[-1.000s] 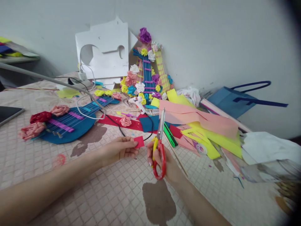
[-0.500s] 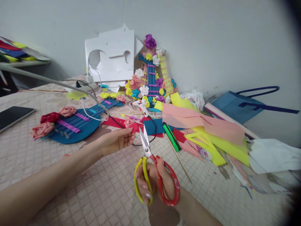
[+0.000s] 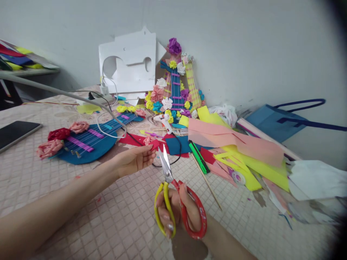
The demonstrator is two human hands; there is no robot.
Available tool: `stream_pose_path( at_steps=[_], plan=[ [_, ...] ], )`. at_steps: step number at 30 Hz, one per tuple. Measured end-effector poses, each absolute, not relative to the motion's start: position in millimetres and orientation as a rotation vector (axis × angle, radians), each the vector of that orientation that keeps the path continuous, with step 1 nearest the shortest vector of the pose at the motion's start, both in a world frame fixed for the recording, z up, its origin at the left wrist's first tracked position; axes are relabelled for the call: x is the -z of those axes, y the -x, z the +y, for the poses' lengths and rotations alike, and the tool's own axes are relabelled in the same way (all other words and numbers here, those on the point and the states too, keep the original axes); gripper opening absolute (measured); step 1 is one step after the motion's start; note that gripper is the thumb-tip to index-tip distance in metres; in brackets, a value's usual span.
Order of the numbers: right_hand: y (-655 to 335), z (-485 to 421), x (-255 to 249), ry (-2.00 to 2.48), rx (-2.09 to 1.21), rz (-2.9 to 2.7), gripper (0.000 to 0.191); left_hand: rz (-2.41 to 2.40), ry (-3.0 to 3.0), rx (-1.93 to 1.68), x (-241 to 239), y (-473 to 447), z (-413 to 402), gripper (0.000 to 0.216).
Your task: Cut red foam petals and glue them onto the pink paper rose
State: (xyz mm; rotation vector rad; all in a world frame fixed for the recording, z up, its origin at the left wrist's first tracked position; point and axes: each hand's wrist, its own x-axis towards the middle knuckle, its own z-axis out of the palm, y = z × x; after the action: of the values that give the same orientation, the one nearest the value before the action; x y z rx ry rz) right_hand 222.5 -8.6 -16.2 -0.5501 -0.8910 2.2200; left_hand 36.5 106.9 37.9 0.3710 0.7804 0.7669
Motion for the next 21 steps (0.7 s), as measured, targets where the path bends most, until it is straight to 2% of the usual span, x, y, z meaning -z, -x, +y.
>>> stream_pose_path(
  at_steps=[14, 21],
  plan=[
    [-223.7, -7.8, 14.0, 0.612, -2.207, -0.898, 0.079, 0.794, -0.403, -0.754, -36.9, -38.0, 105.8, 0.023],
    [-223.3, -7.6, 13.8, 0.636, -2.198, -0.893, 0.079, 0.840, -0.618, -0.825, -34.8, -38.8, 101.2, 0.017]
  ],
)
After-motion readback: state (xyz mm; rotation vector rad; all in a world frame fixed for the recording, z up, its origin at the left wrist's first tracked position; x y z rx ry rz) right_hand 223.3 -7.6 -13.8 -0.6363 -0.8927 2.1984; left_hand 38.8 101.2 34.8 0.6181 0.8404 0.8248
